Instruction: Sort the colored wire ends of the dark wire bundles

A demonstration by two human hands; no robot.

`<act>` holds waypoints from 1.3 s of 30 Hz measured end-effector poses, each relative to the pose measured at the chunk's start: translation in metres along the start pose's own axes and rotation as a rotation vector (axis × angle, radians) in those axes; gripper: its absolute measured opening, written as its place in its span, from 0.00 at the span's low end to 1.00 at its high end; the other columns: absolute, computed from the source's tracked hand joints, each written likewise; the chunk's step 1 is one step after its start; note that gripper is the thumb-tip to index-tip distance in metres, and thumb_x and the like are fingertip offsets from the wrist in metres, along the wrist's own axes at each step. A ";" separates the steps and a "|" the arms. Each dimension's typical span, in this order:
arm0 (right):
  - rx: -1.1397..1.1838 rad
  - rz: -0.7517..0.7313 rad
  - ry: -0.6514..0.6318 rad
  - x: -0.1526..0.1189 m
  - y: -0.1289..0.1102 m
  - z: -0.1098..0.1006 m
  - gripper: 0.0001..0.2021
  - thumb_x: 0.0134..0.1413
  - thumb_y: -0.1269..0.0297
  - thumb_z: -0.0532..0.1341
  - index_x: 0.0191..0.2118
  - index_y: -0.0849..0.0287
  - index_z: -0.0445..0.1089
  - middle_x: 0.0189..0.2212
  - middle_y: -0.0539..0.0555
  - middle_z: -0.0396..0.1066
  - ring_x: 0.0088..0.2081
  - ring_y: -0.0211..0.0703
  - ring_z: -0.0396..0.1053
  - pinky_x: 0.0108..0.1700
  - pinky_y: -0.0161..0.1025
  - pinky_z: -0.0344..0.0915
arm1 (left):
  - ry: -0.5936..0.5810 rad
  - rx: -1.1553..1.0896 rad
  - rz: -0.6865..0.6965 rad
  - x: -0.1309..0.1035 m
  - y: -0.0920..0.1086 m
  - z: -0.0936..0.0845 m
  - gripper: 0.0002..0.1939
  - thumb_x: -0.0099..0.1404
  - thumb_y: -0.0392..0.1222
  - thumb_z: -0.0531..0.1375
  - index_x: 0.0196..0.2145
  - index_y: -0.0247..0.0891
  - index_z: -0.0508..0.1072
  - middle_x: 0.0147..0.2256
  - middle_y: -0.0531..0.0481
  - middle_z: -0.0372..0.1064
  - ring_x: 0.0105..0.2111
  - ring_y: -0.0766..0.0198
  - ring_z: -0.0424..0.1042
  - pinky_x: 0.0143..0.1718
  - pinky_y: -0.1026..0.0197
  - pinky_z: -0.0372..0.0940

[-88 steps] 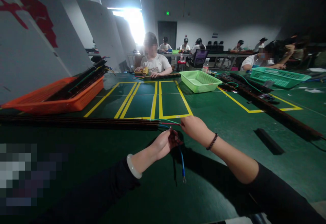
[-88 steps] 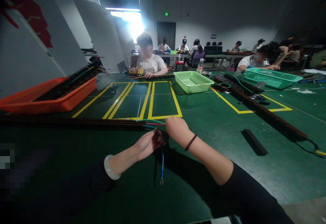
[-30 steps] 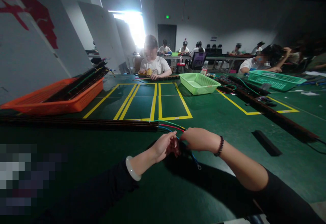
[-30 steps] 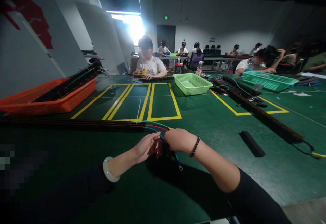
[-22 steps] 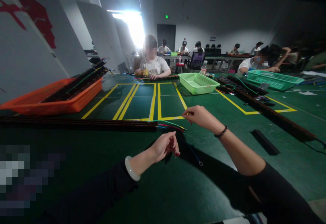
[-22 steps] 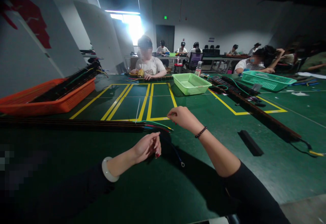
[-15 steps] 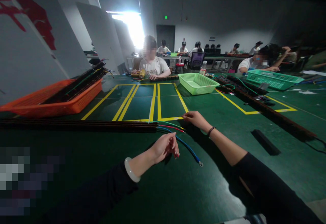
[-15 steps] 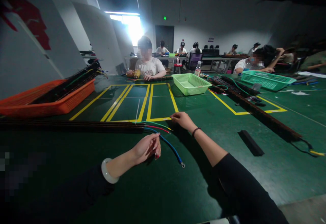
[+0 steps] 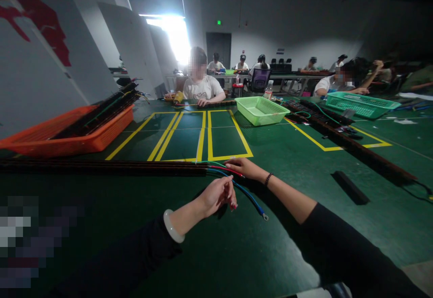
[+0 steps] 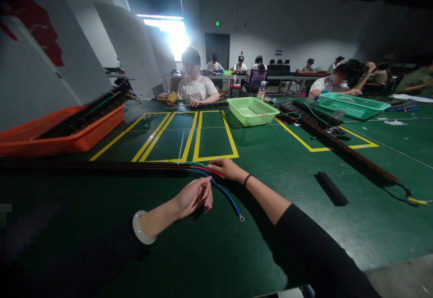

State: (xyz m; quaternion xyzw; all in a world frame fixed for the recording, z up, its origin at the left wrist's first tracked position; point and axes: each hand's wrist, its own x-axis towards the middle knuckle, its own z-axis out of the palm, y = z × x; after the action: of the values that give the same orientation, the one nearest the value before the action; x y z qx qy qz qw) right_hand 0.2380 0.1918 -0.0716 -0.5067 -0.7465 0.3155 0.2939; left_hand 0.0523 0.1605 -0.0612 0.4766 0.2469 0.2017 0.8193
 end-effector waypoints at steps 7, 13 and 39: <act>-0.029 0.066 -0.009 0.003 0.000 0.013 0.22 0.50 0.46 0.59 0.35 0.65 0.70 0.26 0.49 0.68 0.28 0.34 0.63 0.30 0.30 0.57 | -0.041 -0.011 0.012 0.002 -0.004 -0.005 0.22 0.65 0.50 0.49 0.17 0.36 0.61 0.16 0.49 0.62 0.19 0.61 0.67 0.23 0.60 0.61; 0.119 0.135 -0.064 0.004 -0.003 0.016 0.23 0.47 0.44 0.60 0.33 0.64 0.68 0.21 0.46 0.63 0.21 0.31 0.56 0.23 0.29 0.52 | -0.053 -0.017 0.016 0.004 -0.006 -0.005 0.21 0.64 0.50 0.49 0.18 0.35 0.61 0.16 0.48 0.62 0.19 0.62 0.67 0.23 0.61 0.61; -1.219 -0.210 -0.013 -0.018 -0.081 0.040 0.09 0.53 0.76 0.55 0.31 0.65 0.73 0.28 0.59 0.71 0.34 0.47 0.63 0.35 0.41 0.54 | 0.335 -0.538 -0.017 0.011 -0.005 -0.001 0.10 0.66 0.41 0.52 0.33 0.34 0.69 0.28 0.47 0.70 0.30 0.64 0.71 0.32 0.63 0.66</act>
State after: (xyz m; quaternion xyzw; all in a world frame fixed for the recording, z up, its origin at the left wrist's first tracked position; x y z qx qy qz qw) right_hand 0.1673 0.1444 -0.0361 -0.5052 -0.8403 -0.1953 -0.0234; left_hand 0.0609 0.1651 -0.0682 0.2010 0.3203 0.3286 0.8655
